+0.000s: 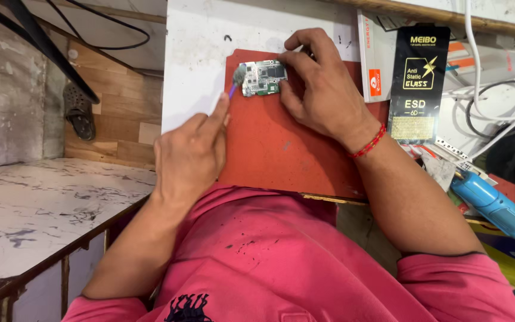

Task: The person uses a purple brush to clean a small circuit board placed on a red mat. They repeatedly brush the surface of the board, occasionally adjusting its position. A smartphone is briefly handled and placed back on the desk.

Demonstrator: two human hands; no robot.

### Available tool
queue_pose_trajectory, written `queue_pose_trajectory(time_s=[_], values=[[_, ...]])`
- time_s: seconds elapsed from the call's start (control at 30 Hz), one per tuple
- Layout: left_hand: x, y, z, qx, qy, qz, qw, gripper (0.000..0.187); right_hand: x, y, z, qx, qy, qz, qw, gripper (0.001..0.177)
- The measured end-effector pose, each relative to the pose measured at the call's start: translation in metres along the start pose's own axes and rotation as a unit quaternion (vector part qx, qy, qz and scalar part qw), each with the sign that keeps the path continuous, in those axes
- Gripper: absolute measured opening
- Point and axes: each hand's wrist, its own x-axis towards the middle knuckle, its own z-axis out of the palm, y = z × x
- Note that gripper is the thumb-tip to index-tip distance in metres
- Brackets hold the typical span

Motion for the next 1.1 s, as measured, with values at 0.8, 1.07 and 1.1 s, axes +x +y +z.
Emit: queue_pose_trajectory(time_s=[0.8,1.07,1.1], values=[[0.045,0.029,-0.001,0.017,-0.006,0.022,1.0,0.037,0.006,0.005,-0.01,0.027,-0.021,0.037,0.999,0.035],[0.049,0.038,-0.007,0.064,-0.03,0.016,0.997,0.044,0.005,0.007,-0.008,0.04,-0.015,0.047,0.998,0.028],[0.047,0.038,-0.005,0.053,-0.019,-0.016,0.998,0.04,0.004,0.005,-0.006,0.039,-0.015,0.047,0.998,0.027]])
